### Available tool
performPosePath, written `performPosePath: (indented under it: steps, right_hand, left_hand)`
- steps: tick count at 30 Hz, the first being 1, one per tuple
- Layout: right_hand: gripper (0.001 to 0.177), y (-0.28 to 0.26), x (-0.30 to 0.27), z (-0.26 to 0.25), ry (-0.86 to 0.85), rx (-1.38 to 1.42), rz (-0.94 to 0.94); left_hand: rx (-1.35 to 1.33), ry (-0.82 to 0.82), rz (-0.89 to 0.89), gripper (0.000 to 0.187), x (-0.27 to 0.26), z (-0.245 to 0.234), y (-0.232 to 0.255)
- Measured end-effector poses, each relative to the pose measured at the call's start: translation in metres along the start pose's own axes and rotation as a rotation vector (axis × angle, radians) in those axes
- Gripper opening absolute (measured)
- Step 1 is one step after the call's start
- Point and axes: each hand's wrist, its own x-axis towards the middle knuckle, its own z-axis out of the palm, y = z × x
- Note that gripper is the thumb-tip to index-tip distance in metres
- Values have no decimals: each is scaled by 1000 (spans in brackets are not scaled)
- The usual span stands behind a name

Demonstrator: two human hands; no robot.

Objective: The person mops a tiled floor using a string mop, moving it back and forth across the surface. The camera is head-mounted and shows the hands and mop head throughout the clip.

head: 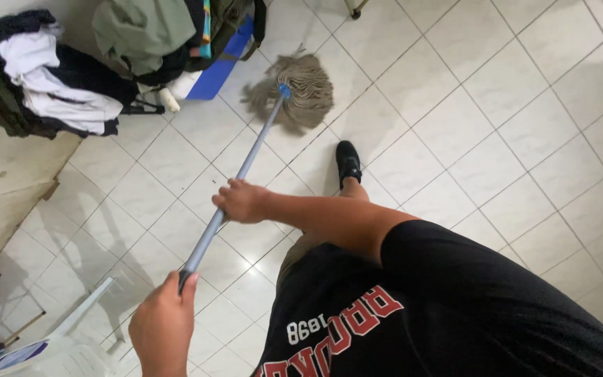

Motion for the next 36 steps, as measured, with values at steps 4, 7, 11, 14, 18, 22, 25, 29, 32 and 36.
performPosePath:
  steps: [4,7,11,14,18,22,25,29,32,36]
  right_hand:
    - [51,39,-7,-6,30,-96,-27]
    - [43,91,-38,-23,-15,-125,96]
    - [24,169,-105,-99,-20,59,397]
    - [13,264,-148,-70,148,124,548]
    - [46,340,-184,-44,177,12,659]
    - [31,296,-171,-74,188,84,649]
    - [29,250,-134,-23,322,39,458]
    - [87,158,-96,-4,248,244,189]
    - [84,140,-63,26,99,174,165]
    - [86,187,-81,18,207,98,113]
  left_hand:
    - [-99,-36,-25,34,30,12,20]
    - [-263,17,102,29,65,30,63]
    - [-389,-7,331,36,126,15,168]
    - [-369,-165,548,44,174,2,261]
    - [-277,-163,650,47,196,-4,328]
    - [-343,-349,531,47,181,-23,302]
    - [-371,-438,312,50,138,-63,241]
    - [-240,-480,-29,53,81,-93,162]
    - [-163,-375,-50,47,70,-66,125]
    - [-172,-344,-8,46,89,-87,158]
